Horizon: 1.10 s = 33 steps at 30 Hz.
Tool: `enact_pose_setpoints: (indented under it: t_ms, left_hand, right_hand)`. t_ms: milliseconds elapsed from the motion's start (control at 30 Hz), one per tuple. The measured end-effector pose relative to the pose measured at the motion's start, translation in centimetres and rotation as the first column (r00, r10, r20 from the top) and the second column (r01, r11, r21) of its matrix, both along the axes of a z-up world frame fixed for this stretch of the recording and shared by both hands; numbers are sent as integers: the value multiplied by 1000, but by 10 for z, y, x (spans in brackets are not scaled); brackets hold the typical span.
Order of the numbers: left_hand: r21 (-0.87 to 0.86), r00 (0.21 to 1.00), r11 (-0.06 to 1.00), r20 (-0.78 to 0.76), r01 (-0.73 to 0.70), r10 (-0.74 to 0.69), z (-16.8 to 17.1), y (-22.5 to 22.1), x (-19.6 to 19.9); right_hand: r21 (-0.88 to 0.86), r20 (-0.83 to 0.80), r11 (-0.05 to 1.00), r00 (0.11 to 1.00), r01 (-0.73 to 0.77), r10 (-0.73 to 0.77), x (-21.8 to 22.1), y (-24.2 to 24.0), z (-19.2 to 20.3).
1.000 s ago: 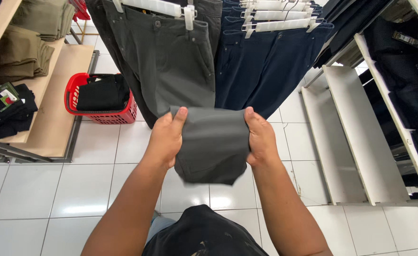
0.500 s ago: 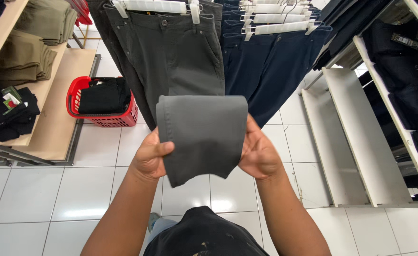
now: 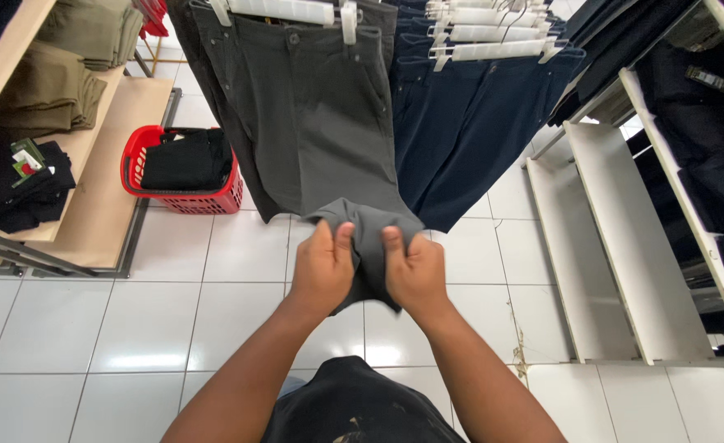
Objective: The person removes a pair of gray pants from a hanger on a rack, folds them while holding them, and then places them back onto a hanger and returns them to the rack; they then take a pair of black pants from a red basket, unfold them, and hang them on a hanger on the same rack.
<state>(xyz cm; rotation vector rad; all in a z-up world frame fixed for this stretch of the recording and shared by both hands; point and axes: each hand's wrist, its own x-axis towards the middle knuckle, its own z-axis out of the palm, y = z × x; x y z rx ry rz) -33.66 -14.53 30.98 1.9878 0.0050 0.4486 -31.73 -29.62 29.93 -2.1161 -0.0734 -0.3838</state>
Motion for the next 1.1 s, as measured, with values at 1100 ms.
enact_pose_setpoints:
  t_ms: [1100]
  left_hand:
    - [-249,988,968,-152,-42,4,40,14,33]
  right_hand:
    - [612,-110,787,994,71,-5,61,-28,9]
